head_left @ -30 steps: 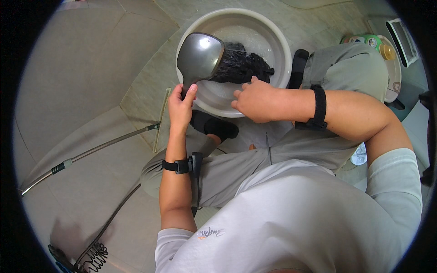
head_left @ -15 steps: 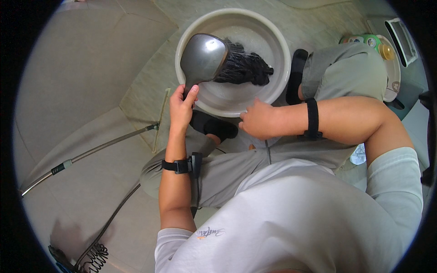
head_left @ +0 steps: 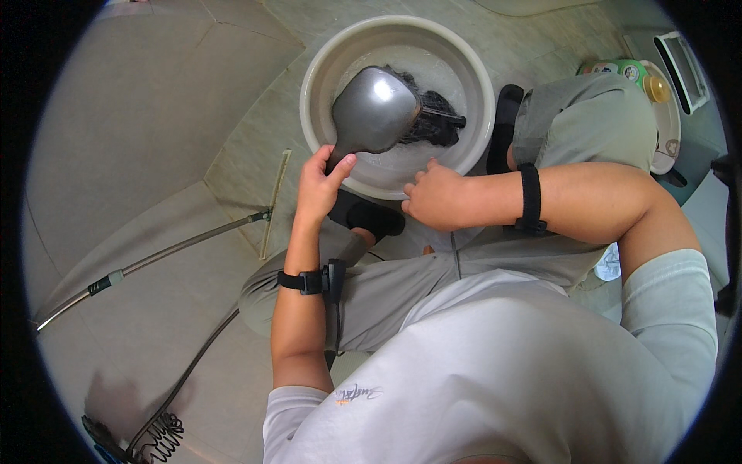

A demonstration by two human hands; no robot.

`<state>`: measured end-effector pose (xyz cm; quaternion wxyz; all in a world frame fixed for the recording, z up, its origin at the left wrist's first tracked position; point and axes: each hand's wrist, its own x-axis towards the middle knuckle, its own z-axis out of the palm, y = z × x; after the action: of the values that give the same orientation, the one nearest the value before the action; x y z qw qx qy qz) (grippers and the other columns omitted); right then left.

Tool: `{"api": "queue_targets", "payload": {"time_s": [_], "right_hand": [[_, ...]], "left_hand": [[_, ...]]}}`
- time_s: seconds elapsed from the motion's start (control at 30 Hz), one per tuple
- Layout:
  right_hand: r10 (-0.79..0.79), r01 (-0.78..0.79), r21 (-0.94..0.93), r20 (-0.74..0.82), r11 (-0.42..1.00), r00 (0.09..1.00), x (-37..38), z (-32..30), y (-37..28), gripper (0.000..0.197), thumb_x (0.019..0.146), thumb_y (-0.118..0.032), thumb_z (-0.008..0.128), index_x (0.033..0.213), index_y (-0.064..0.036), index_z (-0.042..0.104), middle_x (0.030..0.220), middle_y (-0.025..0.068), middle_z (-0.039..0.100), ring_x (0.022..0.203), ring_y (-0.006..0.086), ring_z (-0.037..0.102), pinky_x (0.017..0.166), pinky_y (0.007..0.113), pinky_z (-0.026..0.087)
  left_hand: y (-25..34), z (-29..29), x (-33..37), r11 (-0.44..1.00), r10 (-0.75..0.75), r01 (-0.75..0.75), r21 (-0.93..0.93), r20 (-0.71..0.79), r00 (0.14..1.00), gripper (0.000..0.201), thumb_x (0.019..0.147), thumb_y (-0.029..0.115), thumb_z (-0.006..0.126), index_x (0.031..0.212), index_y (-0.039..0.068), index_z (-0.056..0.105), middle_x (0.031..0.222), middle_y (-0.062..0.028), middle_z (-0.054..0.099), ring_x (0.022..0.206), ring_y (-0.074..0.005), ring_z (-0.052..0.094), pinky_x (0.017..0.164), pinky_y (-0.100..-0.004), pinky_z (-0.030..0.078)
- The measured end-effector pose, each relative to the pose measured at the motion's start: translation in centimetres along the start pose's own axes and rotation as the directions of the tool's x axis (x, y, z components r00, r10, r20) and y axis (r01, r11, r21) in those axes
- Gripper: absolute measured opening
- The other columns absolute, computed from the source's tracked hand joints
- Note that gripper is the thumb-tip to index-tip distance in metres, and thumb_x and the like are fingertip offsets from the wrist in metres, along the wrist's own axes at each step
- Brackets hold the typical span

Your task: The person washes a black garment by hand in a white basin filled with soapy water. They repeatedly submerge, agitate, and wring the fabric, then drain the soapy water into a toilet and refill the basin with clean water from a handheld shower head to rinse the garment.

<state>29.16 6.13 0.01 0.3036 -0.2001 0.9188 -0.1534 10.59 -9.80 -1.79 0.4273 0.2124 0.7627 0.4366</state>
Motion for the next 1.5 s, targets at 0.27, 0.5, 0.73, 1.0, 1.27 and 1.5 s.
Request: {"api": "queue_targets", "payload": {"time_s": [0.27, 0.5, 0.73, 1.0, 1.27, 1.5], "right_hand": [[-0.007, 0.007, -0.008, 0.009, 1.0, 1.0, -0.2, -0.2, -0.1, 0.035, 0.086, -0.021, 0.066, 0.119, -0.0085, 0.069, 0.12, 0.0138, 0.066, 0.111, 0.0343, 0.065, 0.101, 0.059, 0.046], [0.0, -0.001, 0.008, 0.009, 1.0, 1.0, -0.1, -0.3, -0.1, 0.034, 0.086, -0.02, 0.066, 0.117, -0.0078, 0.07, 0.119, 0.015, 0.066, 0.112, 0.0354, 0.065, 0.102, 0.061, 0.047], [-0.024, 0.024, 0.012, 0.015, 1.0, 1.0, 0.0, -0.4, 0.0, 0.038, 0.087, -0.021, 0.067, 0.12, -0.0031, 0.071, 0.121, 0.0203, 0.068, 0.111, 0.0394, 0.067, 0.099, 0.064, 0.046], [-0.004, 0.004, 0.002, 0.012, 1.0, 1.0, -0.4, -0.3, -0.1, 0.034, 0.085, -0.019, 0.067, 0.117, -0.0064, 0.07, 0.118, 0.0175, 0.066, 0.112, 0.0376, 0.065, 0.101, 0.063, 0.047], [-0.015, 0.015, -0.004, -0.015, 1.0, 1.0, -0.6, -0.2, 0.1, 0.034, 0.085, -0.02, 0.067, 0.116, -0.0063, 0.07, 0.118, 0.0176, 0.066, 0.111, 0.0371, 0.066, 0.1, 0.063, 0.047], [-0.034, 0.034, 0.012, -0.015, 0.999, 0.999, -0.7, -0.4, 0.3, 0.037, 0.086, -0.021, 0.068, 0.118, -0.0024, 0.071, 0.121, 0.0201, 0.068, 0.11, 0.0382, 0.068, 0.098, 0.066, 0.047]], "left_hand": [[0.1, 0.0, -0.1, 0.986, -0.026, 0.029, 0.165, -0.023, 0.999, 0.031, 0.091, 0.029, 0.076, 0.091, 0.001, 0.065, 0.07, 0.0041, 0.051, 0.066, -0.007, 0.044, 0.059, -0.0266, 0.037], [0.3, -0.1, 0.0, 0.927, -0.016, 0.06, 0.37, -0.119, 0.993, 0.042, 0.088, 0.036, 0.078, 0.097, -0.002, 0.066, 0.074, -0.0095, 0.063, 0.067, -0.0194, 0.055, 0.065, -0.0337, 0.046], [-0.1, -0.4, 0.2, 0.809, 0.012, 0.133, 0.572, -0.243, 0.97, 0.06, 0.088, 0.051, 0.072, 0.11, -0.005, 0.066, 0.094, -0.0261, 0.071, 0.089, -0.0417, 0.069, 0.08, -0.0455, 0.052], [-1.8, -1.4, 1.1, 0.815, -0.083, 0.241, 0.527, -0.306, 0.948, 0.063, 0.09, 0.054, 0.068, 0.111, -0.005, 0.065, 0.098, -0.0282, 0.07, 0.094, -0.0434, 0.068, 0.082, -0.0464, 0.052], [-3.1, -1.9, 1.6, 0.881, -0.099, 0.234, 0.411, -0.325, 0.941, 0.06, 0.091, 0.054, 0.068, 0.102, -0.005, 0.065, 0.09, -0.0231, 0.07, 0.084, -0.0358, 0.068, 0.077, -0.0438, 0.051], [-3.4, -1.8, 1.9, 0.892, -0.041, 0.181, 0.413, -0.325, 0.945, 0.059, 0.09, 0.053, 0.069, 0.104, -0.004, 0.066, 0.089, -0.0212, 0.07, 0.083, -0.0333, 0.068, 0.077, -0.0422, 0.051]]}}
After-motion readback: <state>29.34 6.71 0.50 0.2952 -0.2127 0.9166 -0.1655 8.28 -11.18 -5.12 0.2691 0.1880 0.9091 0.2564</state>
